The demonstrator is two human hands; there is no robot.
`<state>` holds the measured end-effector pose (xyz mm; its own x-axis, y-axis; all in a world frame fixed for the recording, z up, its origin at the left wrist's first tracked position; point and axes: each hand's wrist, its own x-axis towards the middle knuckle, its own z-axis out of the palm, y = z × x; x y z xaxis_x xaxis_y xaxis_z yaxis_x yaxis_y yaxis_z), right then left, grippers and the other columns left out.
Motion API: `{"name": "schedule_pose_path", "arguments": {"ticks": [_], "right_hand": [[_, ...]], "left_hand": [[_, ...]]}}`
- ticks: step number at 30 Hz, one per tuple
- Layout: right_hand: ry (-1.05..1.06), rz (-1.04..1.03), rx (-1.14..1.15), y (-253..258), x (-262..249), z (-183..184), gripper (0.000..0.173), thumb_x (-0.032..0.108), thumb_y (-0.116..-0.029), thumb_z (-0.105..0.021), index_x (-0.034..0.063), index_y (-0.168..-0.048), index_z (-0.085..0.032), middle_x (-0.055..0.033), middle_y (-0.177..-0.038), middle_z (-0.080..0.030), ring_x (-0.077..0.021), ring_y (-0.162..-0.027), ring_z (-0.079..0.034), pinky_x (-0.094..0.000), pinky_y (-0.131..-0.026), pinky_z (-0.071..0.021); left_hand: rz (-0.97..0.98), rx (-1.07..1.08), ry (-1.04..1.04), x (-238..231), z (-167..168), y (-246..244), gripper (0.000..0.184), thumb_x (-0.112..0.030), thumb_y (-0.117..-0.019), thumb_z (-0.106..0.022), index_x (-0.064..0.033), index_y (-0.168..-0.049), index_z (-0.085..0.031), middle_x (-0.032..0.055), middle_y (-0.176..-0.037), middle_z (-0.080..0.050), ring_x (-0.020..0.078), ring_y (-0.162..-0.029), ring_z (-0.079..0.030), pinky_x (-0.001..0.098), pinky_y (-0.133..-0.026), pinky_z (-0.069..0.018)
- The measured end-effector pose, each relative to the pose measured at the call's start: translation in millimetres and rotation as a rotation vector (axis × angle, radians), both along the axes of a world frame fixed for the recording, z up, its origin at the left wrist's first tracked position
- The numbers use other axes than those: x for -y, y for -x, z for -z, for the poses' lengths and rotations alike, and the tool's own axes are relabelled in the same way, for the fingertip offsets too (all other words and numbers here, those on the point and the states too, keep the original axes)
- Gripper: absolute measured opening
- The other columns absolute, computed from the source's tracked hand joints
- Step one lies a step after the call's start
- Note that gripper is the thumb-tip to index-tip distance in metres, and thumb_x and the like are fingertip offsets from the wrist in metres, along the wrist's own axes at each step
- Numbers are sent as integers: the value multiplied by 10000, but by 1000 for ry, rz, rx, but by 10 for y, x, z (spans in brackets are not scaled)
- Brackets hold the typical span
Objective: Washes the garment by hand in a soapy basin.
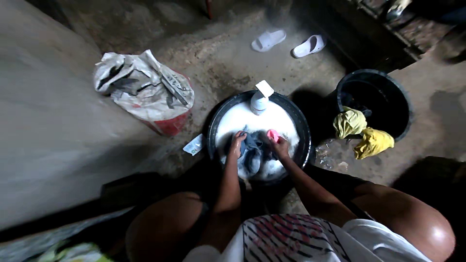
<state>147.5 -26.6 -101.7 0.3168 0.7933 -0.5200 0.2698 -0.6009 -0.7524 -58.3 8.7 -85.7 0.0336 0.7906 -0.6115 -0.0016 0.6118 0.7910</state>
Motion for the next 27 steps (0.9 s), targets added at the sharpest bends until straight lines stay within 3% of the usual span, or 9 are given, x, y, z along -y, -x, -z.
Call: {"name": "schedule_pose_path", "arguments": {"ticks": [4,6,7,10,13,17,21,23,27], "right_hand": [[-296,-84,-339,460,-323,-594,289,265,-987,-685,-22,-991,-654,-97,-784,-650,-140,-659,-619,-361,-655,-567],[-399,-144,-363,710,-330,-749,237,238,-960,-711,7,-949,-659,-58,-759,-639,-100,-650,-603,-319,-635,-549],[-403,-187,-335,780,-265,-655,227,208,-943,-731,-13,-971,-685,-85,-792,-674,-124,-694,-642,-340,-683,-575],[-68,-512,-39,557,260,87,413,324,-963,-709,-61,-1114,-714,-227,-1008,-728,-314,-950,-716,-495,-928,-569],[272,-761,155,114,552,409,553,455,-952,-689,60,-1338,-664,-247,-1245,-686,-425,-1201,-636,-632,-1059,-464],[-21,-357,-112,451,93,-236,377,296,-969,-708,-67,-1071,-715,-203,-943,-725,-279,-859,-708,-471,-856,-581],[-414,-212,-303,984,-216,-648,222,146,-924,-748,-62,-990,-711,-126,-830,-708,-155,-738,-676,-372,-738,-595],[-316,-376,-112,870,43,-257,328,223,-932,-741,-84,-1045,-720,-205,-919,-730,-267,-857,-714,-451,-852,-588],[202,-892,287,130,327,279,600,518,-955,-660,75,-1359,-651,-253,-1247,-686,-447,-1214,-627,-656,-1043,-459]], "left_hand": [[-258,81,98,41,6,15,350,-374,-1041,-465,-115,-1189,-650,70,-1149,-651,193,-1055,-599,435,-898,-505],[-264,84,125,47,-108,22,440,-437,-1071,-417,-117,-1283,-632,83,-1244,-654,210,-1149,-599,464,-976,-495],[-255,92,127,36,-195,35,461,-441,-1092,-394,-107,-1320,-615,89,-1254,-653,209,-1150,-601,459,-989,-497],[-285,173,38,-62,-246,146,275,-395,-1015,-513,-161,-963,-648,-23,-804,-622,92,-712,-600,292,-650,-528],[-392,392,-20,-191,-187,286,319,-400,-1055,-467,-195,-832,-567,-48,-651,-547,80,-573,-559,263,-563,-510],[-393,362,-8,-147,-130,280,350,-442,-1059,-445,-202,-838,-573,-51,-683,-572,76,-604,-575,262,-579,-520],[-391,274,14,-71,-415,115,360,-428,-1072,-464,-139,-1190,-644,18,-1021,-679,119,-911,-644,333,-807,-561],[-379,374,-55,-148,-372,143,281,-369,-1053,-471,-189,-896,-619,-51,-743,-609,58,-659,-593,245,-616,-525],[-467,731,-108,-284,-385,200,352,-329,-1074,-411,-213,-765,-535,-62,-603,-520,67,-532,-544,233,-545,-507]]}}
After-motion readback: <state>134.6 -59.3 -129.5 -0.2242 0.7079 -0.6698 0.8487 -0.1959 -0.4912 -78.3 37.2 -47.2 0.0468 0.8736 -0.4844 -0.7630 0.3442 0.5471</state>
